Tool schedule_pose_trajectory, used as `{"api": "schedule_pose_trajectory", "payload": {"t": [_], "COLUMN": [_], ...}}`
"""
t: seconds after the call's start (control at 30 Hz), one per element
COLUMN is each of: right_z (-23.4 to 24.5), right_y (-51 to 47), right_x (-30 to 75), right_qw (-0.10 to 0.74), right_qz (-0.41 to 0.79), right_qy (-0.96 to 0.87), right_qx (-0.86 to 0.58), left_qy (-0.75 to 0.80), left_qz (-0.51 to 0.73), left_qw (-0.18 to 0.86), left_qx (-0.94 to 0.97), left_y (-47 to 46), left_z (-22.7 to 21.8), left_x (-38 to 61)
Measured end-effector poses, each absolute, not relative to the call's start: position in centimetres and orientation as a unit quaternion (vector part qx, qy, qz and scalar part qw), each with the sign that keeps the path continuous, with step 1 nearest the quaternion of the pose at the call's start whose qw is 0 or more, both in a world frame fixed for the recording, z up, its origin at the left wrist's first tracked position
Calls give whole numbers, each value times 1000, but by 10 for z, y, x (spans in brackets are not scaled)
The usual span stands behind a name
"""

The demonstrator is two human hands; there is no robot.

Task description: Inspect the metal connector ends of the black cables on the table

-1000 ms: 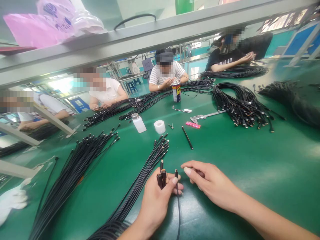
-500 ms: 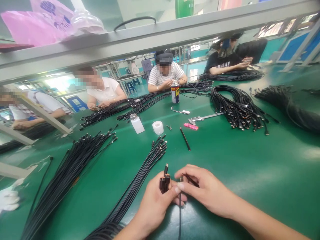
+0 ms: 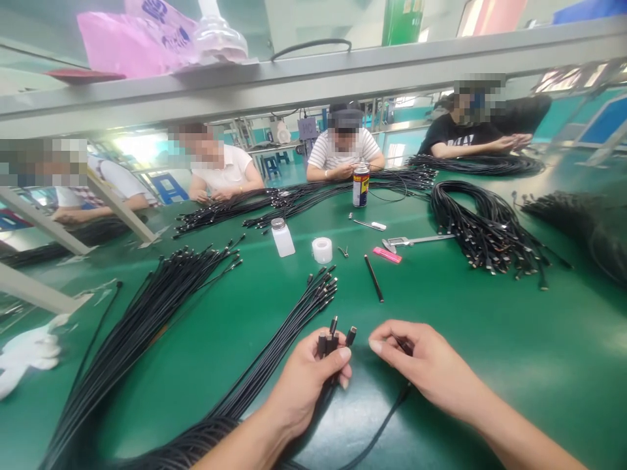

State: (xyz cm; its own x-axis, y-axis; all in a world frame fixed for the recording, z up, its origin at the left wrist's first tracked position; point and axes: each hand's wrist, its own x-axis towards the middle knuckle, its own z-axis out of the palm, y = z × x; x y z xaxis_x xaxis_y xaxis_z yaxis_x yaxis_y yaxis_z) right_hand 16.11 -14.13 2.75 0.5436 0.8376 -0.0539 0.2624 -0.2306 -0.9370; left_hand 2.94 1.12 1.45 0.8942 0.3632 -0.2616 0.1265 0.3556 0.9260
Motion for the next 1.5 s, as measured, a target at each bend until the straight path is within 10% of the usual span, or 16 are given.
{"api": "schedule_pose_trajectory", "payload": {"t": [1.5], "right_z": [22], "right_y": [-141], "right_x": [160], "right_qw": [566], "right_qz": [257], "right_qy": [-325], "right_qx": [-713], "left_qy": [201], "left_qz": [70], "left_qw": [701], "left_qx": [681], "left_y": [11], "left_z": [16], "left_x": [25]}}
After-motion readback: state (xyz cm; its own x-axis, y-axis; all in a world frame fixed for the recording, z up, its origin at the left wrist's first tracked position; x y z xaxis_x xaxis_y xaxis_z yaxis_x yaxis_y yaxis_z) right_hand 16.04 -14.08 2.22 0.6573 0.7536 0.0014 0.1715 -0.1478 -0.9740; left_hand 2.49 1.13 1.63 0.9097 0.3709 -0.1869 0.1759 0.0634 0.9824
